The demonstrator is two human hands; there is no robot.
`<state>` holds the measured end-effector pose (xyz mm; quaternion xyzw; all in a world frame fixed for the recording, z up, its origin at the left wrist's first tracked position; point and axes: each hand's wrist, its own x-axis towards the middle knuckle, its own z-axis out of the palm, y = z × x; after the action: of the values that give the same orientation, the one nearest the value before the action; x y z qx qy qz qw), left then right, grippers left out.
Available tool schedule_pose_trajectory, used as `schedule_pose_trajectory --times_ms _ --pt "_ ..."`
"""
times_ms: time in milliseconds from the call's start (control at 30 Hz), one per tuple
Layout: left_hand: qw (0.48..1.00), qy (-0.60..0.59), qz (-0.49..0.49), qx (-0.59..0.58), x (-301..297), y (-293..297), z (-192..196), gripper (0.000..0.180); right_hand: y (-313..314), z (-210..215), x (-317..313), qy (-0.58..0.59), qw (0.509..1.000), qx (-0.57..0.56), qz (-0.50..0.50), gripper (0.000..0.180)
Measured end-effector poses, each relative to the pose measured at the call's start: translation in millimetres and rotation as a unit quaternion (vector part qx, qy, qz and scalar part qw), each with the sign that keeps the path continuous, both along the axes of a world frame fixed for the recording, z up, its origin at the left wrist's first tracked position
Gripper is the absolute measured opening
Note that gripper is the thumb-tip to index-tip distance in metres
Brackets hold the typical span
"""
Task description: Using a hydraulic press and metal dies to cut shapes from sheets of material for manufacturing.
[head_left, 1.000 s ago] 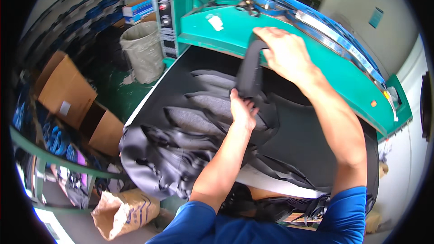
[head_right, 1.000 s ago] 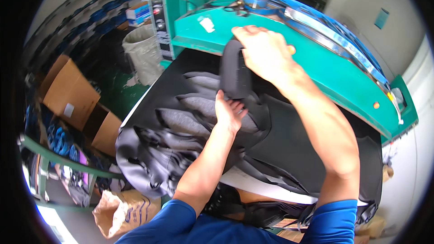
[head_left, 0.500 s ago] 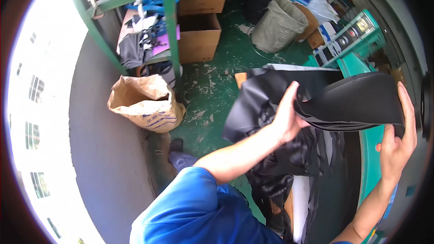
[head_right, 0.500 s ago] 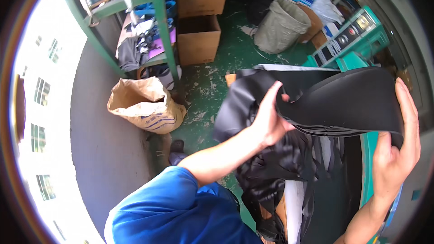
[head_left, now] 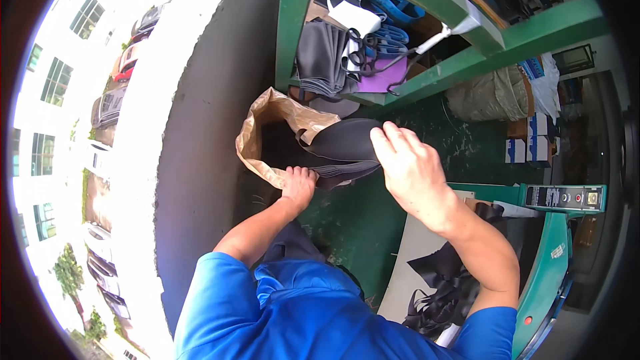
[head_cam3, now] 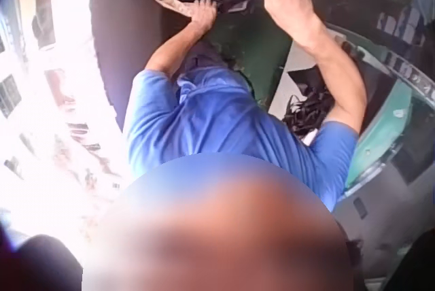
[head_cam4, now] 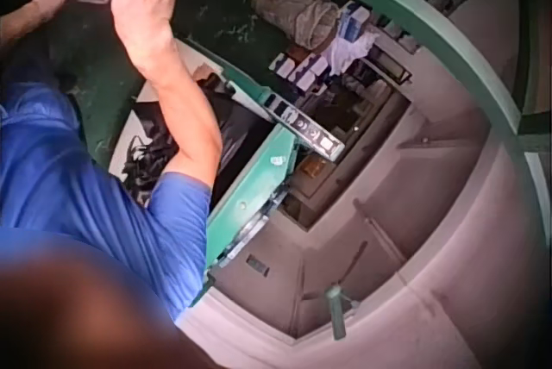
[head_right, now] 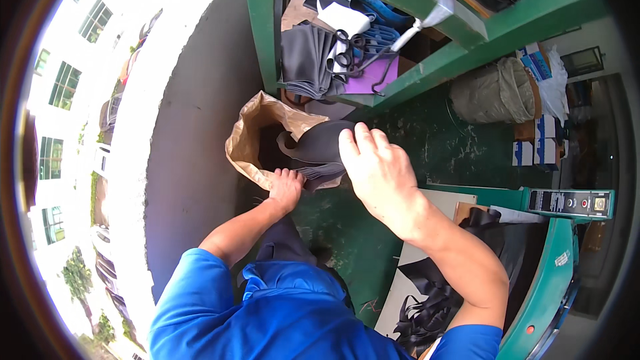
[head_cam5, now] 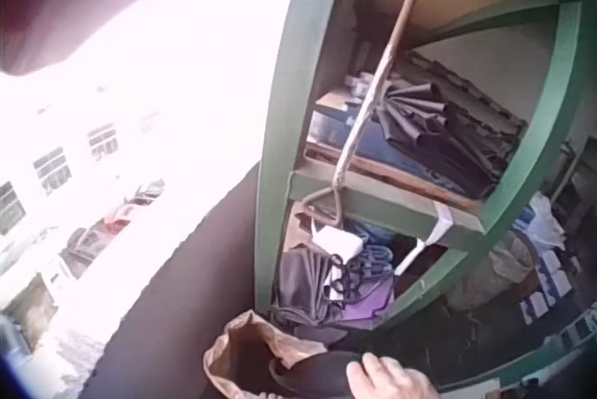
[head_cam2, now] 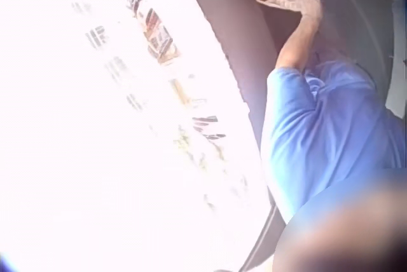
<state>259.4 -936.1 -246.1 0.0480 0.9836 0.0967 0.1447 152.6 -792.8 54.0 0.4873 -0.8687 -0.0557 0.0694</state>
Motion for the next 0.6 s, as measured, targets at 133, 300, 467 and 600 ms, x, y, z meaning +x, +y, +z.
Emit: schedule_pose_trajectory --times_ms 133,300,467,600 --pt "0.997 0.026 -0.044 0.060 35 9 1 0.016 -68 -91 -27 0.003 0.992 0.115 0.041 0.038" --pt "0.994 -0.002 0.012 0.108 36 9 15 0.015 -124 -195 -44 -0.025 0.988 0.144 0.058 0.034" --pt "0.993 0.006 0.027 0.114 31 10 15 0.014 -116 -281 -49 -0.059 0.993 0.096 0.030 0.043" --pt "0.993 -0.003 0.008 0.115 40 12 12 0.013 -58 -314 -28 -0.099 0.980 0.166 -0.038 0.049"
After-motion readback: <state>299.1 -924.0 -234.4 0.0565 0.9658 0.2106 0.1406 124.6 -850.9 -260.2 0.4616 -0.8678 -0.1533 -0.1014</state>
